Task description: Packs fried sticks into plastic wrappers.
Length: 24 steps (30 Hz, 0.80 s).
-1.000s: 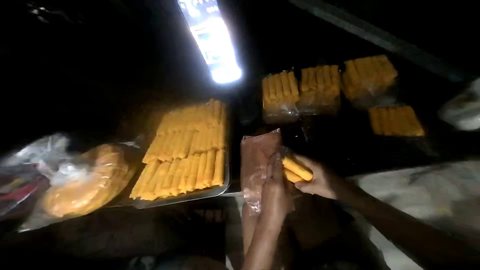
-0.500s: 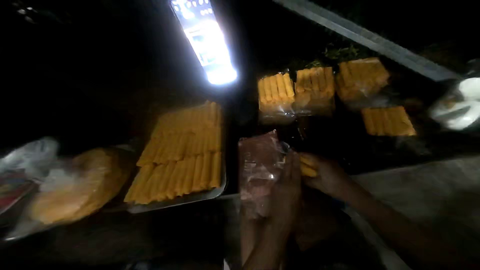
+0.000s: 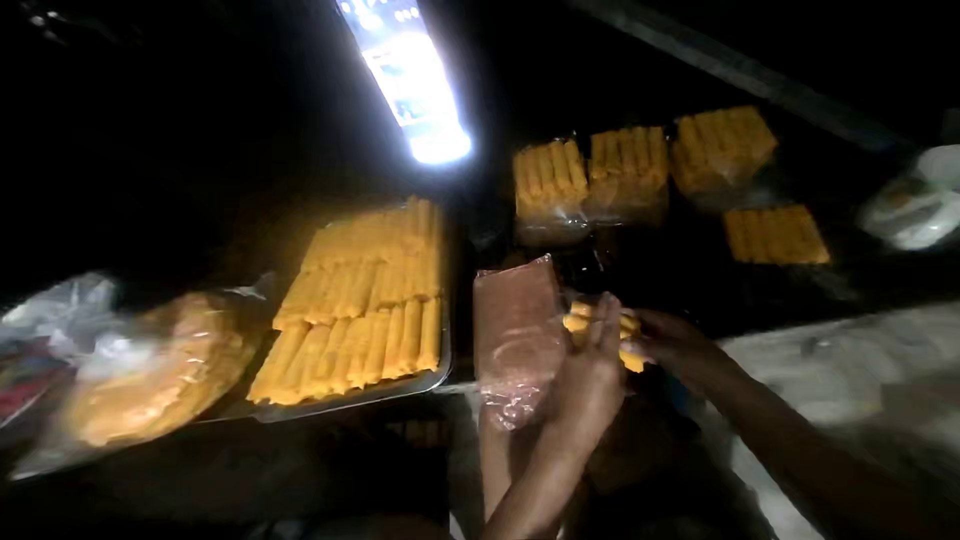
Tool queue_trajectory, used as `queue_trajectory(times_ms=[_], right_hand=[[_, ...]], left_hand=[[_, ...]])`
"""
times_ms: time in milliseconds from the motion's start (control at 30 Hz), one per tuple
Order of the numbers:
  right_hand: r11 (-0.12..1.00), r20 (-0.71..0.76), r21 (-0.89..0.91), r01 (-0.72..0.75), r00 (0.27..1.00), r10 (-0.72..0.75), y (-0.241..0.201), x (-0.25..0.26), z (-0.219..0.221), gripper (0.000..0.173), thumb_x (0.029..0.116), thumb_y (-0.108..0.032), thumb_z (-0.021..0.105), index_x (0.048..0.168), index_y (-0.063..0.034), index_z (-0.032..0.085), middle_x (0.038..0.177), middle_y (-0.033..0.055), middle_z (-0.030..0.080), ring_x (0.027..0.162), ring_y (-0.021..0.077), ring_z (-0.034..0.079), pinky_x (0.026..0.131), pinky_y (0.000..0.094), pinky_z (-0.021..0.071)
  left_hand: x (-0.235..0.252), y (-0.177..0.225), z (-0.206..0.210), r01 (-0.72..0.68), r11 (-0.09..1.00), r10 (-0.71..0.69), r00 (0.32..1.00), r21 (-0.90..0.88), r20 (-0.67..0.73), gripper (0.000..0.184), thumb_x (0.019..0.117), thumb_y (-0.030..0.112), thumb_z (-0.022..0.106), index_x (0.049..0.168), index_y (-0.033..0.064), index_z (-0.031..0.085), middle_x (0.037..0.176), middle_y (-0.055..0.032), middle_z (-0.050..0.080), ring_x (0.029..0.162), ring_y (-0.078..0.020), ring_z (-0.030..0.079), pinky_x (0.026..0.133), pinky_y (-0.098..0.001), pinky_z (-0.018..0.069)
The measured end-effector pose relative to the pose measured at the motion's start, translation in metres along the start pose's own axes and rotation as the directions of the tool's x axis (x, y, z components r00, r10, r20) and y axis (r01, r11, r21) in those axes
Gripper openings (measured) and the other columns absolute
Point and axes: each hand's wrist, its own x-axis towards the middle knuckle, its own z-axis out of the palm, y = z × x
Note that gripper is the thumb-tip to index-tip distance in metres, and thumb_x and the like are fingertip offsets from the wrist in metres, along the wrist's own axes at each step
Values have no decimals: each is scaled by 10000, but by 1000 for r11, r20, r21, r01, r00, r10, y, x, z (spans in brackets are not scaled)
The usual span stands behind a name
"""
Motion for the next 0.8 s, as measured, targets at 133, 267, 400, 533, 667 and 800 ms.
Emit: queue_trajectory(times_ms=[133,267,400,533,667,800], right_hand=[[995,-114,103,0,993,12,0,-5,2,384,950,-56,652,1327,0,607,1151,96,696,974,121,692,851,301,600],[975,-157,219,30,988,5,5,-9,12,348,997,-40,563,1341,14,559,1123,61,685,958,85,679,836,275,594],[897,-206,432,99,979,-9,13,-6,22,251,1034,-32,442,1249,-2,569,1021,15,682,914,57,661,823,259,576],[908,-215,394,142,975,-59,13,6,23,349,1080,-112,413,1389,29,489,1139,57,651,995,47,640,881,233,554],[964,-249,235,124,967,-64,5,24,25,421,1013,-37,551,1426,14,486,1155,98,657,987,71,650,866,235,555],[993,-159,28,111,982,-105,6,29,16,455,1066,-126,453,1513,-48,431,1338,138,610,1152,126,624,986,304,528]], left_hand=[[4,3,4,-106,992,104,994,63,39,731,881,-22,667,1558,45,399,1592,-143,434,899,-315,755,731,-485,612],[2,11,5,-139,986,129,986,97,103,570,951,52,629,1502,37,487,1477,-184,557,917,-363,743,754,-521,604],[1,6,14,-265,955,255,963,136,87,630,934,36,636,1535,76,454,1460,-137,585,823,-317,751,665,-489,616],[3,3,16,-331,936,331,943,118,24,470,888,8,660,1356,-7,629,1312,-198,672,881,-353,751,723,-492,617],[10,-1,9,-328,937,327,945,119,32,349,907,-6,640,1253,-10,681,1360,-202,637,900,-355,747,737,-484,620],[8,-2,13,-191,980,190,981,55,30,538,917,-2,636,1447,41,551,1558,-179,470,836,-327,757,665,-474,615]])
